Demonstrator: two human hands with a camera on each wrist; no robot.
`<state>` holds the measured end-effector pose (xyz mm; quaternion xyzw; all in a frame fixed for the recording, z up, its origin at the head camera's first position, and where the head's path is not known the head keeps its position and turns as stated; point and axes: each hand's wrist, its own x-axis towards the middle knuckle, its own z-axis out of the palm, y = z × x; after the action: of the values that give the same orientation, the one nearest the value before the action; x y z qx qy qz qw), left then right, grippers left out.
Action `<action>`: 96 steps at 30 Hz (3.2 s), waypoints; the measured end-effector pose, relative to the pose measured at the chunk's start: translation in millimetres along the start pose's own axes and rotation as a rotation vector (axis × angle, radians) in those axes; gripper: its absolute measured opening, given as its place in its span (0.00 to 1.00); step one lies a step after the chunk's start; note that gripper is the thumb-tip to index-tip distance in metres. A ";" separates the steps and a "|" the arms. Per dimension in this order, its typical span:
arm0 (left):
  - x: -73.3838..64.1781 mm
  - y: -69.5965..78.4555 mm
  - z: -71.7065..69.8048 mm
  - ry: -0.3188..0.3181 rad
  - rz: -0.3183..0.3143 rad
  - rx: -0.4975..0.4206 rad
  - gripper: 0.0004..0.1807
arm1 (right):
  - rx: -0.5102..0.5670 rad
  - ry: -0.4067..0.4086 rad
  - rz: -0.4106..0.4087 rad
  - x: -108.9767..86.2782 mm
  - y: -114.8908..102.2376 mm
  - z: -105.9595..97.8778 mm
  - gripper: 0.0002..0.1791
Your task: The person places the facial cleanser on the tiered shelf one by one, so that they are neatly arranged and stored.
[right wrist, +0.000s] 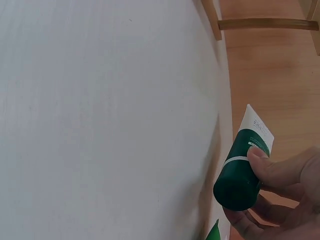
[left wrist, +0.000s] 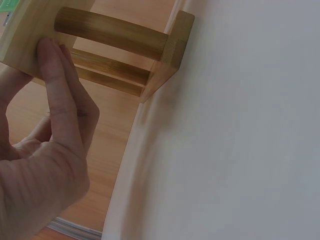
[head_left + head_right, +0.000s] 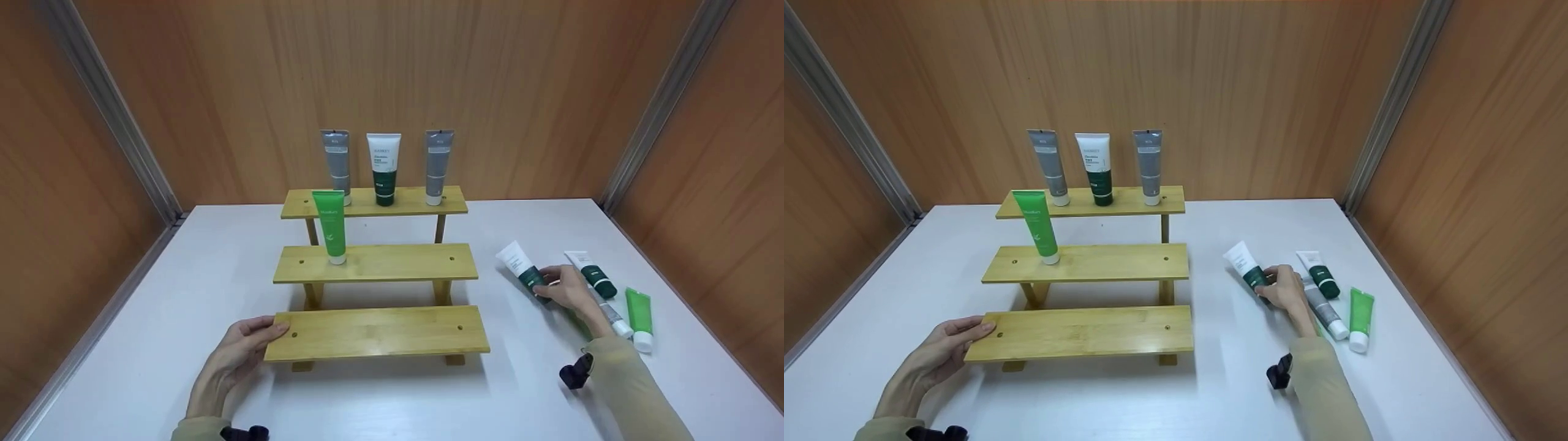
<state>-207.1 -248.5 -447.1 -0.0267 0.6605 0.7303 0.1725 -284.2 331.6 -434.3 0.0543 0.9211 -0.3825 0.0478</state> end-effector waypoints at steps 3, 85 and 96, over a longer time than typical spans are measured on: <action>0.9 0.1 0.1 0.010 -0.006 0.001 0.28 | 0.047 -0.005 0.018 -1.5 -1.0 1.0 0.33; 1.5 -0.6 1.1 0.009 -0.007 0.007 0.33 | 0.563 -0.143 -0.295 -31.5 -145.6 17.4 0.34; 1.0 0.0 0.6 0.002 -0.012 -0.018 0.28 | 0.624 -0.166 -0.341 -30.1 -165.2 35.4 0.34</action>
<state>-207.9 -247.7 -447.3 -0.0328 0.6538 0.7352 0.1760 -275.4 188.7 -339.7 -0.1195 0.7489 -0.6506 0.0390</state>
